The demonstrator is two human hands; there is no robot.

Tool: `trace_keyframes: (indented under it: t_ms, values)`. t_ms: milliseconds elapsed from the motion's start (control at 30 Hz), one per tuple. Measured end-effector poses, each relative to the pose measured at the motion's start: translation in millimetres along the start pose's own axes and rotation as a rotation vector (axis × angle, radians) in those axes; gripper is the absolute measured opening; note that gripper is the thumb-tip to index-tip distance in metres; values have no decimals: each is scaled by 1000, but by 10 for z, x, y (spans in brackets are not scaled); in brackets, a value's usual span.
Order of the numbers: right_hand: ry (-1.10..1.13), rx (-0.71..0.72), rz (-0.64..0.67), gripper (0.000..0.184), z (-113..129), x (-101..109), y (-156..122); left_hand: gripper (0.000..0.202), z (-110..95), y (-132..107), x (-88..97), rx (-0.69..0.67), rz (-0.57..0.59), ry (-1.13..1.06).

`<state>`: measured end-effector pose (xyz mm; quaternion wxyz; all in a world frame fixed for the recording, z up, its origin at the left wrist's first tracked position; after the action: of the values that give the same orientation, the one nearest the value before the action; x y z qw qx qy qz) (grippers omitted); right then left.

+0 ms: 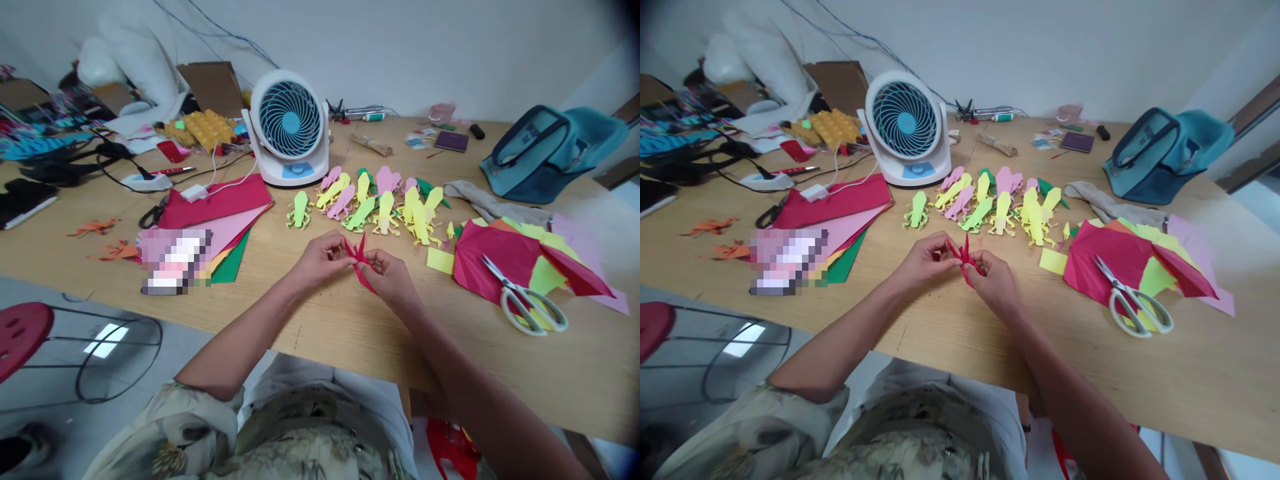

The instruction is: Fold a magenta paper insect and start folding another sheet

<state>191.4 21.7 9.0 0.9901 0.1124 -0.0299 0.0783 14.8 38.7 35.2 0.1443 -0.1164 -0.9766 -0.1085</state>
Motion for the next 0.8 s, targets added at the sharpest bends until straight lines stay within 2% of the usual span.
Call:
trace_keyframes:
  t_ms: [133, 300, 533, 667, 800]
  values:
    - [19, -26, 23, 28, 15, 17, -2, 15, 4, 14, 45, -69, 17, 50]
    - [37, -48, 32, 29, 25, 22, 14, 15, -3, 19, 81, -93, 75, 46]
    - [137, -206, 21, 37, 32, 35, 15, 7, -58, 24, 158, -137, 178, 54]
    - [144, -186, -10, 37, 36, 61, 24, 13, -79, -20, 175, -69, 208, 86]
    - [5, -26, -58, 27, 45, 71, 12, 28, -102, -69, 131, 97, 261, -52]
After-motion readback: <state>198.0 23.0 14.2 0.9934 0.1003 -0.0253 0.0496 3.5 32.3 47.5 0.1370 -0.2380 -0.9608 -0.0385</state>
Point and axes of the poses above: each hand's wrist, its own y-axis towards the middle knuckle, its own x-axis out of the back of the hand, z = x × y, the point moved 1 cm from there along y, towards the middle knuckle, and after that the axes turned 8 degrees about x, right-handed, at the moved point
